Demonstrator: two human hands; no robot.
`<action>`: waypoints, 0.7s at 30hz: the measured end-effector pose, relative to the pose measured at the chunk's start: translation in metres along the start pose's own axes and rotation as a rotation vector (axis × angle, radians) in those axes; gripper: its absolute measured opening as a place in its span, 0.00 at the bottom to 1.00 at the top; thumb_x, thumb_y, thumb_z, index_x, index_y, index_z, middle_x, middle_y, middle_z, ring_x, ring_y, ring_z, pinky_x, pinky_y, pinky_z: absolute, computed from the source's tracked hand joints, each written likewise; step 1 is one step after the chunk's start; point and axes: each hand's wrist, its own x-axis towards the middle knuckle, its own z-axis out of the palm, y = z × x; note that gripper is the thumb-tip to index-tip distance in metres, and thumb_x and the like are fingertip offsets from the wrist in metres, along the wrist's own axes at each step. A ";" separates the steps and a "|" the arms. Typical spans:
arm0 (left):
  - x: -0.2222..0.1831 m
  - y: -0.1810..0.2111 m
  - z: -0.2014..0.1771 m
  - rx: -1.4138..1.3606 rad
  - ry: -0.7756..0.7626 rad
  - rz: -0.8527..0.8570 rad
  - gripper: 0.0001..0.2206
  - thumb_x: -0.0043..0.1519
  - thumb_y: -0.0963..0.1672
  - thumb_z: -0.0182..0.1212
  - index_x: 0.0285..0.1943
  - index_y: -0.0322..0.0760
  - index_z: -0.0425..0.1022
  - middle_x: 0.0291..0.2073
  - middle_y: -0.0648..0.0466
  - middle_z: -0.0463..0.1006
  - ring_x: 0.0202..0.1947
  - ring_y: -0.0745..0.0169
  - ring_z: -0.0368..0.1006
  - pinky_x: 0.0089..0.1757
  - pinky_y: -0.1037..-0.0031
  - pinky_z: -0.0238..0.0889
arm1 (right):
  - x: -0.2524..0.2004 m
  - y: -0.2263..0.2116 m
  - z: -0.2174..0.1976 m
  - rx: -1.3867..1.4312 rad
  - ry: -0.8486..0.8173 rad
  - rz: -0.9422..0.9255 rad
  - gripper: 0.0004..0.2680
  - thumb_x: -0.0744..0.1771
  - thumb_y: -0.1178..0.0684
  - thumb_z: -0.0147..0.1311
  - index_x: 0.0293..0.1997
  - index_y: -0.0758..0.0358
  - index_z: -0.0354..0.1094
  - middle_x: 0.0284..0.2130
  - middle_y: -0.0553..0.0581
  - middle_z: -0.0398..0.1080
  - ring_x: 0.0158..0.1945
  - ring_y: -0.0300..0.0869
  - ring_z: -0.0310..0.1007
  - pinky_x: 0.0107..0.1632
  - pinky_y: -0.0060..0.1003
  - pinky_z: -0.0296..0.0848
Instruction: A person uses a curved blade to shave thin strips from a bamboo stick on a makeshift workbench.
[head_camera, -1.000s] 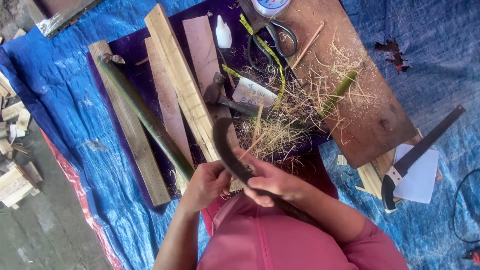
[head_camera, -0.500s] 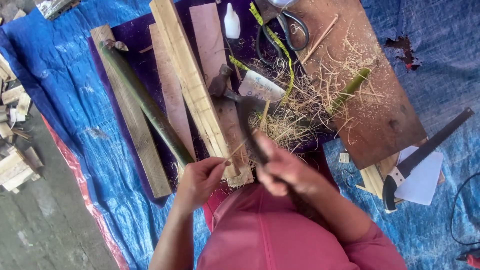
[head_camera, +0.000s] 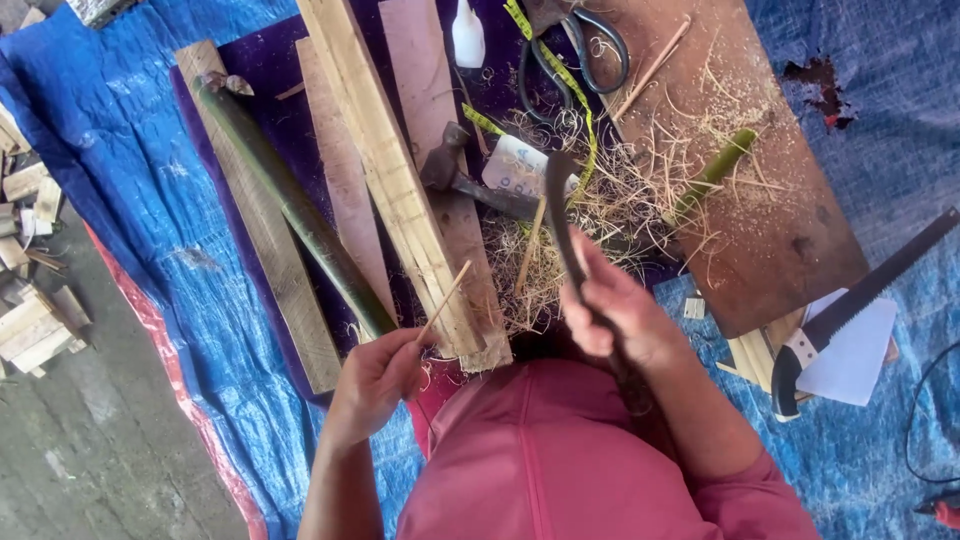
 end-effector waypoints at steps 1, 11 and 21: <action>0.004 0.001 0.005 -0.025 -0.027 0.039 0.14 0.66 0.38 0.49 0.52 0.20 0.79 0.09 0.53 0.69 0.13 0.65 0.68 0.23 0.76 0.63 | 0.005 -0.003 0.028 -0.125 -0.027 0.031 0.25 0.70 0.56 0.41 0.77 0.52 0.30 0.21 0.58 0.63 0.14 0.34 0.60 0.13 0.27 0.64; 0.007 0.003 0.024 -0.062 -0.098 0.043 0.17 0.66 0.38 0.48 0.60 0.19 0.74 0.10 0.52 0.69 0.13 0.65 0.65 0.23 0.73 0.62 | 0.012 0.048 0.018 -0.240 -0.030 0.131 0.23 0.70 0.57 0.41 0.76 0.53 0.42 0.22 0.60 0.66 0.16 0.37 0.65 0.14 0.28 0.67; 0.013 -0.014 0.037 -0.254 -0.061 0.020 0.15 0.68 0.37 0.42 0.57 0.18 0.73 0.13 0.53 0.65 0.15 0.63 0.69 0.21 0.76 0.63 | 0.014 0.033 0.058 -0.219 -0.126 0.140 0.31 0.69 0.53 0.47 0.78 0.55 0.23 0.23 0.56 0.66 0.15 0.34 0.63 0.13 0.28 0.66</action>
